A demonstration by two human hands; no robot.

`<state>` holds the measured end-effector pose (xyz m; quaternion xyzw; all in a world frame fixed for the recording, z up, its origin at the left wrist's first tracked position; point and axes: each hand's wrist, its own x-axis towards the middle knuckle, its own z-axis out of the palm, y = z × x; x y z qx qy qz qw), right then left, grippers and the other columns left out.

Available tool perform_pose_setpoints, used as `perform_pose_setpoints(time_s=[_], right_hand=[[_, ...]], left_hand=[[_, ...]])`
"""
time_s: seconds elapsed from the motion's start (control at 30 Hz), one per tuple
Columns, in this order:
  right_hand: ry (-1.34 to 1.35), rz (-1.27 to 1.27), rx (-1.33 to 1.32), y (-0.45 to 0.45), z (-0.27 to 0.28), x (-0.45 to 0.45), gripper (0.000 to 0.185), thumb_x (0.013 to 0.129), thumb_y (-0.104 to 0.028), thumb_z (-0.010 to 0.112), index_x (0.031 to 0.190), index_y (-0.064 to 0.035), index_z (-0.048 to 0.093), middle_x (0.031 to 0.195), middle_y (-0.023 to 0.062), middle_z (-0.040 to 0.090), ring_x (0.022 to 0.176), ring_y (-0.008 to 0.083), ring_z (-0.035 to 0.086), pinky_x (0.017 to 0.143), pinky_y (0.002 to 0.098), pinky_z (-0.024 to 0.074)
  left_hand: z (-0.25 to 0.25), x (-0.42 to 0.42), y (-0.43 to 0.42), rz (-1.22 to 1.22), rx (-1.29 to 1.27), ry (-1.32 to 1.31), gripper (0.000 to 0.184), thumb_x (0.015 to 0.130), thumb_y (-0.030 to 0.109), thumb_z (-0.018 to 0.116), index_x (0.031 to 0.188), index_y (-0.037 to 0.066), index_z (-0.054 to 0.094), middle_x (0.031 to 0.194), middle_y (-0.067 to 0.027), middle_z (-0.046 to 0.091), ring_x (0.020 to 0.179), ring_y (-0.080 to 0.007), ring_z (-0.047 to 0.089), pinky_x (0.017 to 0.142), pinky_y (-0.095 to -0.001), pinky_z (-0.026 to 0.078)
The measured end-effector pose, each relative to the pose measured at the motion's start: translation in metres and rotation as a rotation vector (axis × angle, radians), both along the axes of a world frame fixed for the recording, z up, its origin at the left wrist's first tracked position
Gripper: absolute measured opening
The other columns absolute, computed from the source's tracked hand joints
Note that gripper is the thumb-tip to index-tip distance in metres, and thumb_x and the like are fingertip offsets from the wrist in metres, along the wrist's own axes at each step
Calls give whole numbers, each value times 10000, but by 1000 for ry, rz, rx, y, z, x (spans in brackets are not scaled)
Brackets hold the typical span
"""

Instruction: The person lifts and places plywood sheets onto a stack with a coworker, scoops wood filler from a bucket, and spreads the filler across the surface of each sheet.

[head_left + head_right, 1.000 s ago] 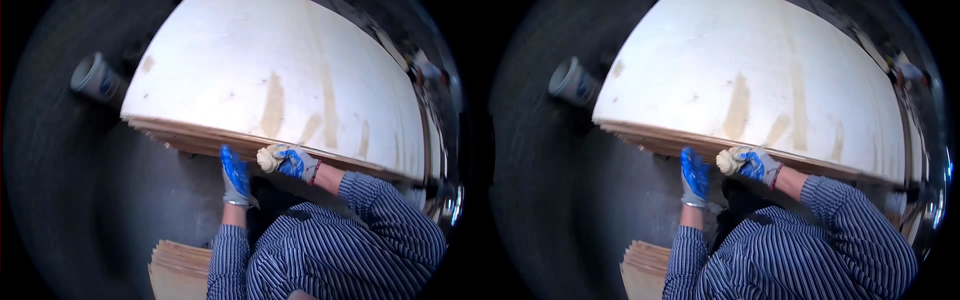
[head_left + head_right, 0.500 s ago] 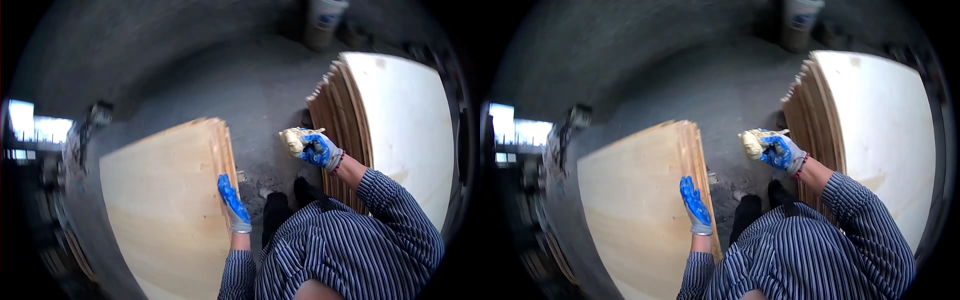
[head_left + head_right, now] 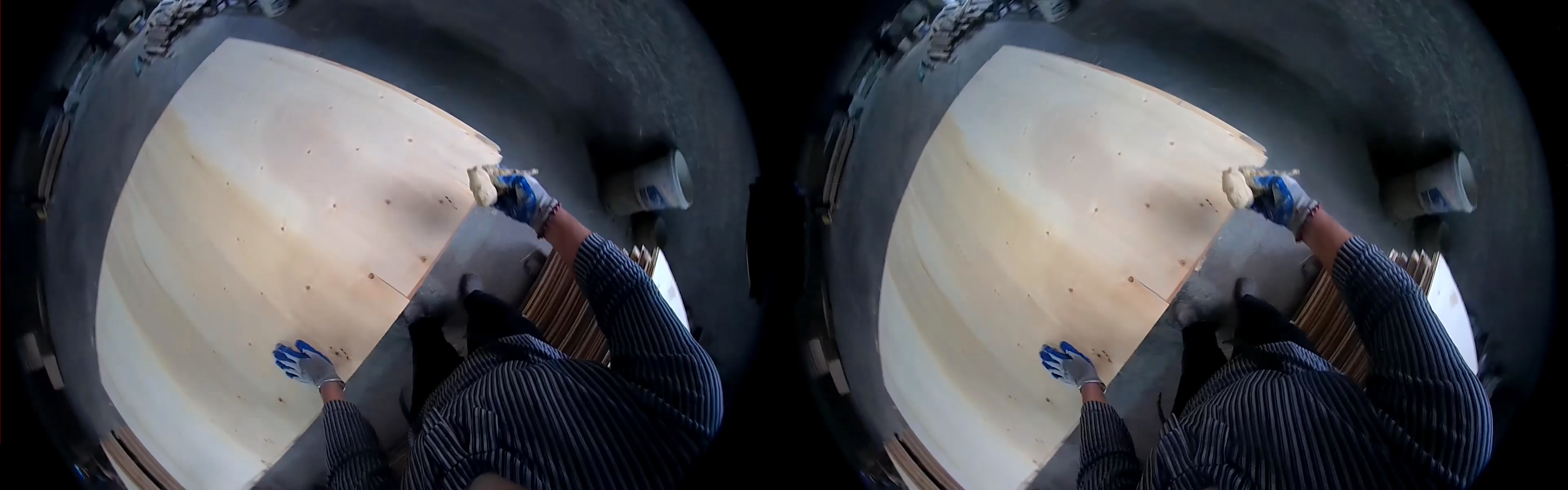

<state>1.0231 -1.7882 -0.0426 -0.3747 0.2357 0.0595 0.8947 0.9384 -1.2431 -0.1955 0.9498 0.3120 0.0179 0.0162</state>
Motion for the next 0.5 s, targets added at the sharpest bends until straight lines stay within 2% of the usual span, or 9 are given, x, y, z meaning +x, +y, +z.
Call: perform_pose_setpoints(time_s=[0.03,0.1,0.2,0.27,0.33,0.37,0.4,0.47,0.5], right_hand=[[-75,-12,-101,-8,-7,7,267,952,-87,616,1207,-8,627,1105,104,697,976,202,693,841,311,590],[-187,54,-292,-13,-10,7,285,950,-101,619,1217,-2,621,1134,113,690,997,225,692,840,338,592],[-239,63,-233,-8,-5,2,319,952,-115,620,1252,-8,603,1147,105,683,1008,232,689,835,337,590],[-214,68,-232,-4,8,14,272,924,-75,647,1185,-1,641,1075,104,702,964,216,696,817,332,592],[-100,158,-893,-36,-37,16,215,874,-17,677,1087,-3,692,981,99,718,891,199,701,778,329,588],[-166,-18,-1168,-36,-53,20,206,833,17,694,1037,17,713,927,95,724,833,180,698,741,315,577],[-268,57,-1465,-27,-46,23,243,830,-28,703,1065,36,702,973,110,734,836,198,705,745,310,568],[-165,304,-1708,27,9,24,264,825,-50,693,1075,34,697,989,126,738,879,224,710,802,301,565],[-140,321,-1678,15,-13,25,264,825,-50,693,1075,34,697,989,126,738,879,224,710,802,301,565]], left_hand=[[-24,22,3,-57,141,-125,550,1049,413,397,1486,79,412,1540,-155,401,1409,-338,385,1121,-482,323],[-26,-11,1,-62,129,-175,548,1048,401,405,1484,69,414,1537,-162,405,1408,-343,384,1126,-480,317],[-24,-30,4,-120,114,-222,552,1041,371,435,1477,34,415,1527,-177,414,1406,-357,382,1136,-478,306],[-23,-17,3,-206,90,-325,550,1036,360,452,1461,13,430,1515,-189,426,1400,-370,383,1139,-478,303],[-29,-19,13,-228,72,-322,543,1034,359,459,1451,13,446,1508,-197,431,1393,-378,386,1142,-476,301],[-32,-22,14,-239,40,-336,543,1032,358,464,1451,12,445,1505,-201,432,1392,-379,386,1143,-476,300],[-37,-24,17,-244,8,-351,544,1031,356,469,1452,12,445,1502,-205,434,1392,-380,386,1144,-476,298],[-50,-23,24,-255,-17,-396,539,1031,354,473,1450,15,448,1499,-206,436,1391,-377,385,1146,-474,295],[-40,-22,28,-271,-12,-390,536,1031,355,475,1447,17,452,1496,-207,439,1390,-375,386,1147,-473,296]])
